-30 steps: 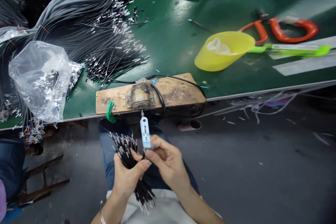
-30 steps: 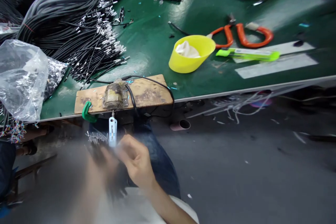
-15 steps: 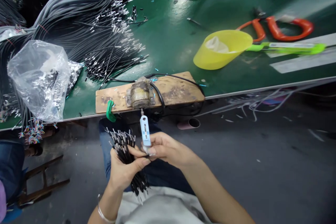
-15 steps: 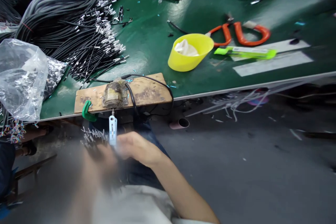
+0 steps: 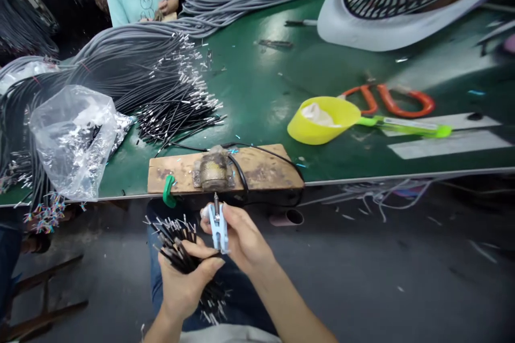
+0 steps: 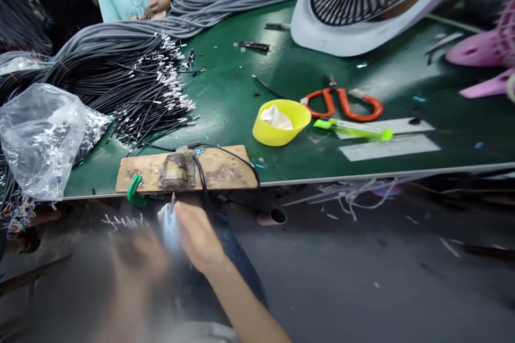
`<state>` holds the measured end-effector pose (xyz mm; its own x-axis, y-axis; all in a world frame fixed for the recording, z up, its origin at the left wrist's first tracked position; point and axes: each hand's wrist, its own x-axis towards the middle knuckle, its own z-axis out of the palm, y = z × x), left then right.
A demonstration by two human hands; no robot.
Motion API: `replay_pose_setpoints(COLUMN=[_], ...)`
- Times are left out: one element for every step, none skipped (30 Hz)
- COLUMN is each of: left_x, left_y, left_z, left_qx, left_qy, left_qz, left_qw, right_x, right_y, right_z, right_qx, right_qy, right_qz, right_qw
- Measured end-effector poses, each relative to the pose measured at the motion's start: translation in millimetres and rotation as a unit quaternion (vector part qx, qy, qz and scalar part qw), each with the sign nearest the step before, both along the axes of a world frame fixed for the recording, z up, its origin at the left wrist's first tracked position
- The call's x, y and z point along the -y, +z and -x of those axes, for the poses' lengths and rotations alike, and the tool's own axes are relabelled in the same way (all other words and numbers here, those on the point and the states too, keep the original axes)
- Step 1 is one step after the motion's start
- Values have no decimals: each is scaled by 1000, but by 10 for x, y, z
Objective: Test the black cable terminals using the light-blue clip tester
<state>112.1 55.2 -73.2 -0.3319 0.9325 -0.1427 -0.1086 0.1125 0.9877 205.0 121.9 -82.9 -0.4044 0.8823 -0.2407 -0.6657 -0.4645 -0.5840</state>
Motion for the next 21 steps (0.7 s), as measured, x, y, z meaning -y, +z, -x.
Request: replay_pose_setpoints(left_x=[-9, -15, -15, -11, -4, 6, 18, 32, 48, 64, 82, 100, 118, 137, 155, 173, 190, 206, 222, 238, 254], left_y=[-4, -6, -6, -4, 1, 7, 12, 15, 14, 7, -5, -24, -46, -70, -94, -115, -133, -147, -159, -169, -180], left_z=[-19, -33, -41, -44, -42, -35, -23, -8, 10, 30, 50, 68, 82, 90, 90, 83, 68, 50, 30, 14, 3], left_qx=[3, 5, 8, 10, 12, 14, 15, 17, 18, 17, 17, 16, 14, 12, 9, 6, 3, 0, -3, -4, -5], left_qy=[-2, -4, -6, -7, -7, -7, -7, -10, -15, -22, -31, -38, -45, -52, -61, -75, -89, -104, -116, -123, -127], left_qz=[2, 5, 9, 14, 20, 27, 35, 44, 52, 59, 68, 78, 90, 104, 118, 130, 139, 144, 146, 145, 144], left_qw=[1000, 1000, 1000, 1000, 1000, 1000, 999, 999, 998, 998, 997, 996, 995, 993, 991, 989, 986, 984, 983, 982, 981], right_x=[18, 33, 44, 50, 53, 54, 56, 63, 78, 104, 141, 189, 244, 304, 363, 415, 457, 484, 496, 494, 481], right_y=[-36, -74, -114, -154, -195, -236, -277, -317, -352, -380, -396, -398, -384, -357, -317, -269, -220, -175, -138, -114, -102], right_z=[11, 17, 16, 7, -10, -35, -69, -108, -152, -197, -241, -279, -308, -327, -335, -331, -318, -300, -281, -264, -253], right_qx=[-14, -24, -30, -31, -27, -18, -8, 4, 20, 42, 75, 117, 169, 225, 279, 326, 362, 385, 396, 398, 395], right_qy=[8, 19, 31, 40, 45, 47, 43, 33, 13, -11, -39, -72, -106, -138, -163, -178, -182, -177, -165, -151, -136], right_qz=[7, 17, 27, 36, 41, 41, 36, 28, 16, 3, -14, -39, -74, -118, -171, -227, -283, -330, -364, -383, -388], right_qw=[1000, 999, 999, 998, 998, 998, 998, 999, 1000, 999, 996, 990, 977, 957, 931, 900, 869, 844, 827, 820, 821])
